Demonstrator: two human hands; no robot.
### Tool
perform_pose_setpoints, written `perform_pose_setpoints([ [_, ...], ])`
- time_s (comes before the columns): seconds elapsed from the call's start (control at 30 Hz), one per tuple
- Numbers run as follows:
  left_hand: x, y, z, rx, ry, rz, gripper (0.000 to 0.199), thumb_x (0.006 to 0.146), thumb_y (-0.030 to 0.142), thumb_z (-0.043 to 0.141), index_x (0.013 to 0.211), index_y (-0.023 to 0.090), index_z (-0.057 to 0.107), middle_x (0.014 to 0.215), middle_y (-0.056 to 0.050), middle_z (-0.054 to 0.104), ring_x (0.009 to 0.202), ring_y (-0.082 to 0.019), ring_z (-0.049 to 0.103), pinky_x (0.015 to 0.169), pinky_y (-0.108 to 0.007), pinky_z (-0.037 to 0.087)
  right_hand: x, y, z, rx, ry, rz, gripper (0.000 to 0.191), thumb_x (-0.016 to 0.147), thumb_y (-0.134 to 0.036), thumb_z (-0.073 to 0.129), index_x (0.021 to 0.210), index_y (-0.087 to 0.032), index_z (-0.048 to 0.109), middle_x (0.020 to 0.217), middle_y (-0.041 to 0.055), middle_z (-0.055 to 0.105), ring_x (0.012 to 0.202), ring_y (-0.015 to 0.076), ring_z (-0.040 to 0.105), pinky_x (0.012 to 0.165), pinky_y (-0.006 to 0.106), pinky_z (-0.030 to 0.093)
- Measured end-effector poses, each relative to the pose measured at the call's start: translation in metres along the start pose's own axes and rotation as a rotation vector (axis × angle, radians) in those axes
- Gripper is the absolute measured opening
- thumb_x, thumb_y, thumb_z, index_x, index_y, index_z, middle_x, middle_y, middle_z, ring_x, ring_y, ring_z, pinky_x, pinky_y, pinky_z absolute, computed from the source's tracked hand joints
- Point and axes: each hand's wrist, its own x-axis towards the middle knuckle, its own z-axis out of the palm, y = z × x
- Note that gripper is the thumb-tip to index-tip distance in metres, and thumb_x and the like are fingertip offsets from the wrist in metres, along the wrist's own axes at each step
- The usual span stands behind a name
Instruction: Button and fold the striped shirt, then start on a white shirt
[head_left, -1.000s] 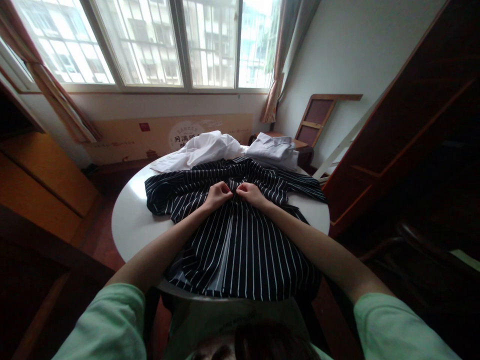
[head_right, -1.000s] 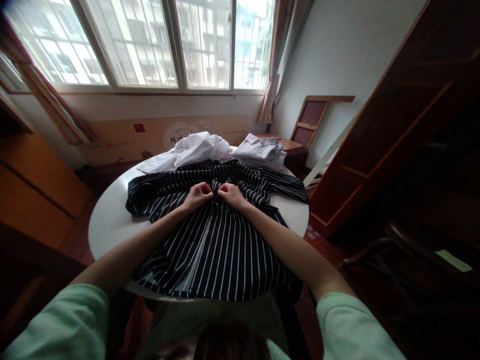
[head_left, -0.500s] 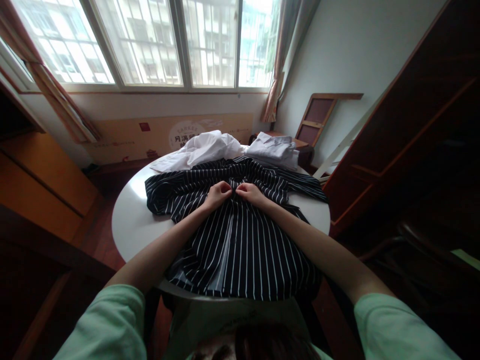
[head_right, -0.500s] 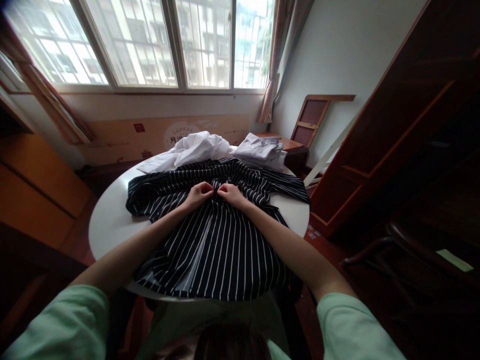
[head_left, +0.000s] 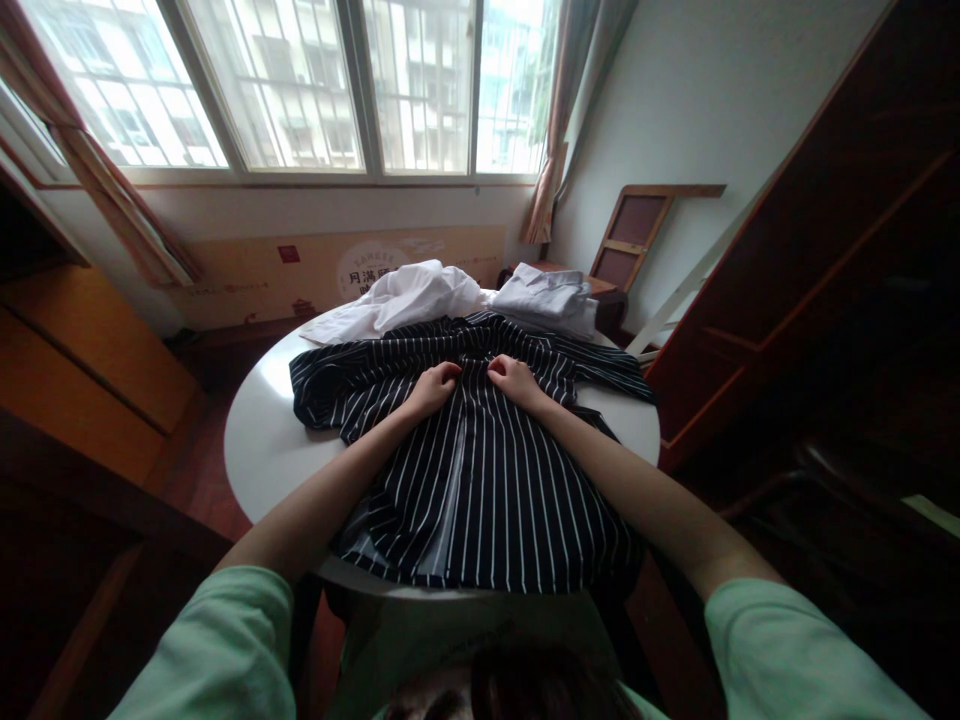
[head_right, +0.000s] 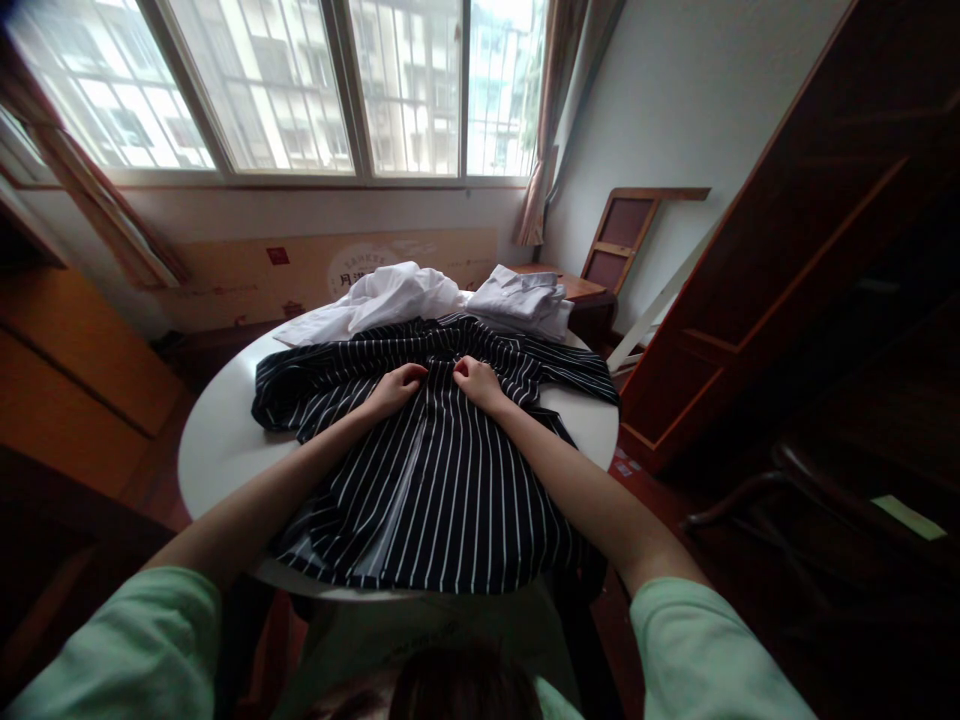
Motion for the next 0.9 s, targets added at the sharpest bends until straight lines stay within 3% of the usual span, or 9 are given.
perform_pose_setpoints([
  [0.2, 0.002, -0.005, -0.014, 0.145, -0.023, 0.002, 0.030, 0.073, 0.008, 0.044, 0.097, 0.014, 0.061, 0.102, -0.006, 0.064, 0.096, -0.017, 0.057, 0.090, -0.030, 0.041, 0.013, 0.024, -0.009, -0.091, 0.045, 0.080, 0.011, 0.074, -0.016, 0.052, 0.078, -0.016, 0.062, 0.082, 0.0049, 0.066, 0.078, 0.0154, 0.060, 0.073, 0.024, 0.043],
  [0.33, 0.004, -0.006, -0.023, 0.140, -0.028, 0.100, 0.023, 0.070, 0.010, 0.049, 0.089, 0.013, 0.063, 0.094, -0.005, 0.064, 0.090, -0.016, 0.057, 0.086, -0.028, 0.042, 0.015, 0.026, -0.013, -0.102, 0.061, 0.084, 0.012, 0.075, -0.018, 0.051, 0.077, -0.016, 0.062, 0.082, 0.0047, 0.066, 0.079, 0.0151, 0.059, 0.073, 0.024, 0.042],
  [0.47, 0.003, 0.004, -0.038, 0.118, -0.281, 0.174, 0.012, 0.068, 0.017, 0.055, 0.077, 0.014, 0.063, 0.073, 0.000, 0.062, 0.070, -0.011, 0.055, 0.069, -0.023, 0.043, 0.006, 0.011, -0.013, -0.089, 0.050, -0.049, 0.012, 0.075, -0.020, 0.052, 0.080, -0.015, 0.061, 0.076, 0.0031, 0.064, 0.071, 0.0131, 0.057, 0.067, 0.022, 0.040],
  [0.6, -0.002, 0.020, -0.049, 0.179, -0.539, 0.179, 0.009, 0.063, 0.017, 0.060, 0.071, 0.015, 0.063, 0.062, 0.003, 0.058, 0.058, -0.008, 0.049, 0.058, -0.020, 0.038, -0.009, -0.009, -0.007, -0.097, -0.111, -0.264, 0.012, 0.076, -0.023, 0.052, 0.081, -0.015, 0.060, 0.068, -0.0004, 0.059, 0.059, 0.0092, 0.050, 0.059, 0.020, 0.035],
  [0.73, -0.008, 0.032, -0.054, 0.198, -0.604, 0.157, 0.014, 0.061, 0.011, 0.059, 0.073, 0.015, 0.064, 0.061, 0.004, 0.058, 0.058, -0.008, 0.049, 0.057, -0.019, 0.035, -0.015, -0.016, -0.002, -0.178, -0.215, -0.352, 0.012, 0.076, -0.026, 0.053, 0.082, -0.016, 0.058, 0.072, 0.0000, 0.059, 0.060, 0.0094, 0.049, 0.055, 0.020, 0.030],
  [0.9, -0.009, 0.037, -0.054, 0.182, -0.631, 0.153, 0.012, 0.064, 0.014, 0.059, 0.073, 0.016, 0.065, 0.063, 0.004, 0.059, 0.059, -0.008, 0.050, 0.057, -0.017, 0.035, 0.000, -0.006, 0.001, -0.233, -0.280, -0.281, 0.014, 0.079, -0.025, 0.050, 0.087, -0.016, 0.057, 0.082, 0.0027, 0.062, 0.070, 0.0119, 0.053, 0.060, 0.021, 0.033],
])
